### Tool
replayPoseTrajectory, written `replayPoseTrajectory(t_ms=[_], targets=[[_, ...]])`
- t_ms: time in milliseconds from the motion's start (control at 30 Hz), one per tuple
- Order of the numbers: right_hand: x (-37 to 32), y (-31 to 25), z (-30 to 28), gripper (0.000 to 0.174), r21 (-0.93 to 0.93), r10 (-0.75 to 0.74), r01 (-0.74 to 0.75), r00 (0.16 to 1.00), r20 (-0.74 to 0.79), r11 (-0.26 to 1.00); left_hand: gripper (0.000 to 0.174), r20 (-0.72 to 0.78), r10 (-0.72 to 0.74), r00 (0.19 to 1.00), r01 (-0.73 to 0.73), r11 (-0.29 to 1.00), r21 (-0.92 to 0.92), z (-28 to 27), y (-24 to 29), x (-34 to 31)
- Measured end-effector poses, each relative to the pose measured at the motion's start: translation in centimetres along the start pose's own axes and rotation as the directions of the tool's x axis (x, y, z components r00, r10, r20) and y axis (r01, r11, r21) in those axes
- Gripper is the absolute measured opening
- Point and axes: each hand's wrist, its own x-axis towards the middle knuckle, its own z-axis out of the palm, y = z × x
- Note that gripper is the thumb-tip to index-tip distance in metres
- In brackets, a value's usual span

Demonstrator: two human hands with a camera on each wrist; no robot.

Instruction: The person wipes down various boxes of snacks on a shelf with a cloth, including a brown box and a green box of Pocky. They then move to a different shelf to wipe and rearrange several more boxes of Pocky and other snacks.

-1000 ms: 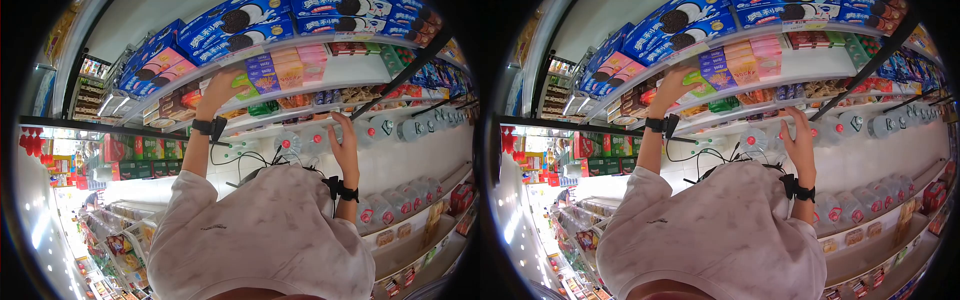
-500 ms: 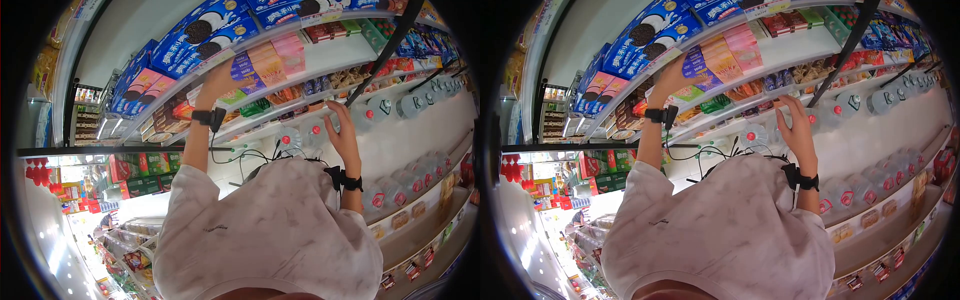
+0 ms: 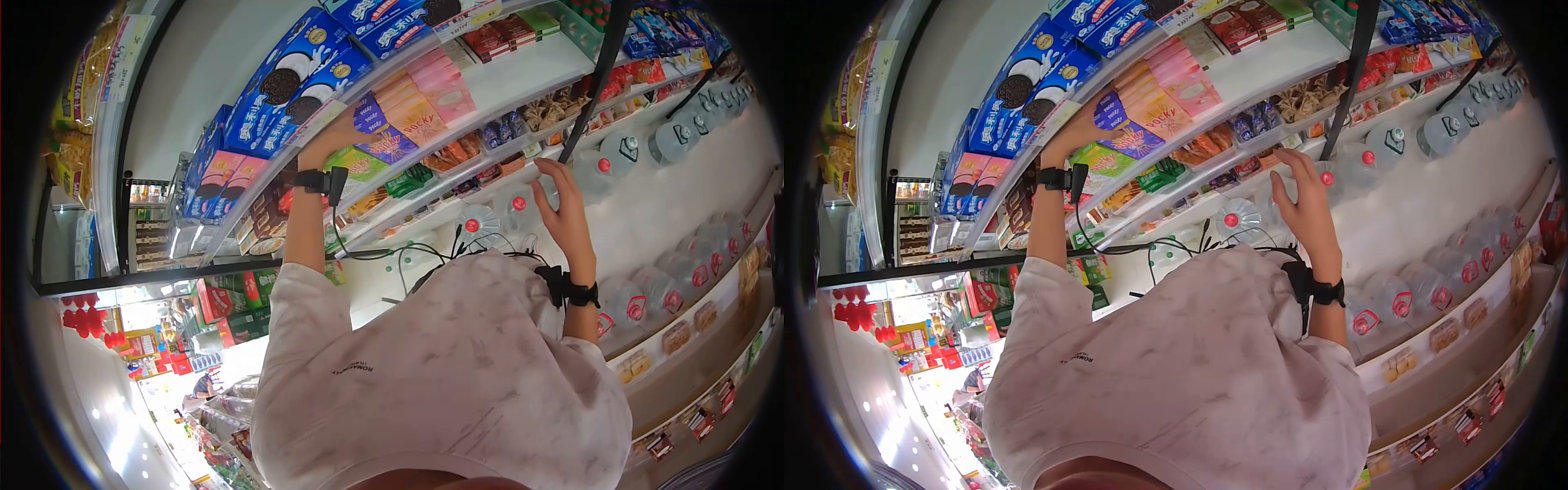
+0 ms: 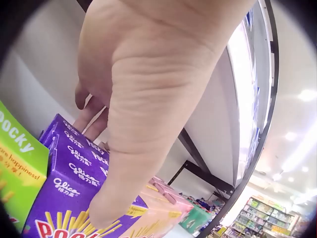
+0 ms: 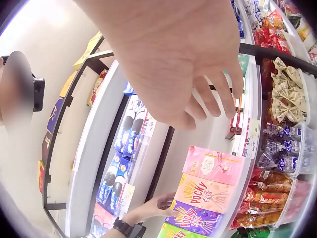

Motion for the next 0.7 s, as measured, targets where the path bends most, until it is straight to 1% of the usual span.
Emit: replayPoseTrajectory(t_ms=[100,200,300,500,600,700], targets=[[0.0,0.1,-0.3,0.035,0.001,0.003,-0.003,1.000,0.000,1.000,0.112,-0.030,0.057,0.998,-0.053,0.990,0.129,0.2,-0.6,0.4],[0.0,0.3,-0.4,0.035,-0.010,0.005,-0.005,1.000,0.003,1.000,0.108,-0.035,0.039,0.999,-0.037,0.997,0.070,0.3,-0.3,0.3],[-0.1,0.4,-0.4,0.035,-0.017,0.005,-0.005,1.000,0.011,1.000,0.111,-0.018,0.041,0.999,-0.039,0.998,0.058,0.1,0.3,0.1],[0.0,0.4,-0.1,0.035,-0.028,-0.010,0.011,1.000,0.028,1.000,0.111,-0.037,0.092,0.995,-0.091,0.996,0.020,0.3,0.4,-0.1],[0.1,0.3,-0.1,0.035,-0.028,-0.008,0.009,0.999,0.039,1.000,0.113,-0.065,0.107,0.992,-0.102,0.992,0.075,0.3,0.9,-0.5],[0.1,0.2,0.0,0.034,-0.019,-0.006,0.007,0.999,0.047,1.000,0.114,-0.051,0.047,0.998,-0.044,0.997,0.070,0.2,2.0,-0.8]])
